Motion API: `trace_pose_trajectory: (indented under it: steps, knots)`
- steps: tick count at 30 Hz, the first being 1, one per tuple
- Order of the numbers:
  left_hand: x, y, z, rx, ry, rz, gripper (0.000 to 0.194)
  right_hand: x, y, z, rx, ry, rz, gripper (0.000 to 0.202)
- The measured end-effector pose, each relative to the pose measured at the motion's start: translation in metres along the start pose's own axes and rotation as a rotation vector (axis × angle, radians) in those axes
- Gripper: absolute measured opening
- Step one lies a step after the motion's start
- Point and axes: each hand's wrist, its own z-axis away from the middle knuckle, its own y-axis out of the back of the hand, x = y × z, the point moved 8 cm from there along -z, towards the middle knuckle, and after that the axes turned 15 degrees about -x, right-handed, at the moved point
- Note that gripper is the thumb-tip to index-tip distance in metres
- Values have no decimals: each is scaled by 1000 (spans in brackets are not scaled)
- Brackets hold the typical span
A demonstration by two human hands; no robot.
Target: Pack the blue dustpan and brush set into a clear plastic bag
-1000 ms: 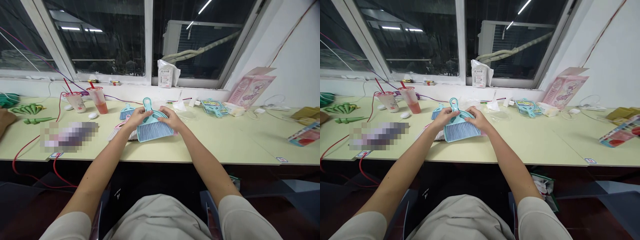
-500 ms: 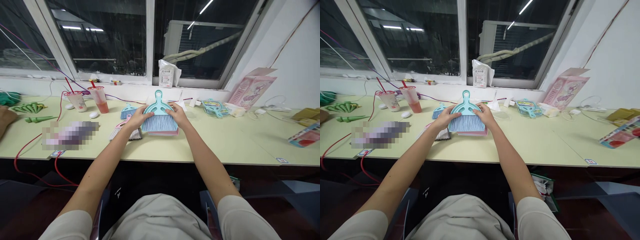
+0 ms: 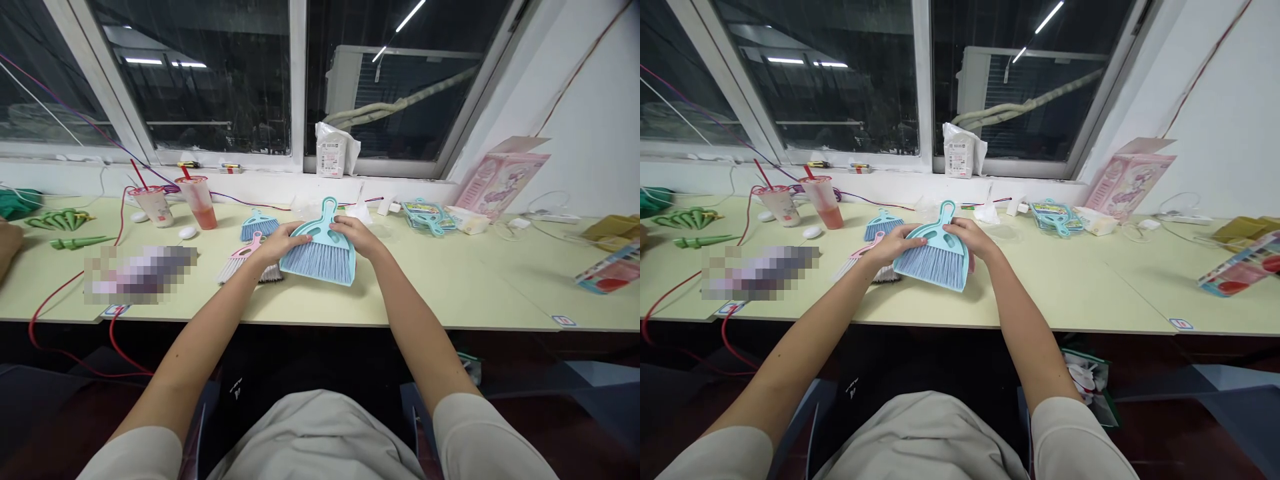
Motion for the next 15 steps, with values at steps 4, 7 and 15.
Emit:
trace_pose_trajectory:
  steps: [4, 7, 15]
  knots:
    - [2, -11, 1, -96, 54, -38, 55, 12, -5, 2, -27, -111, -124, 40]
    - [1, -8, 2, -50, 68, -21, 52, 11, -7, 2, 12, -103, -193, 37]
    - [-5, 6, 2, 85, 31, 309, 53, 15, 19, 3, 287, -28, -424, 21]
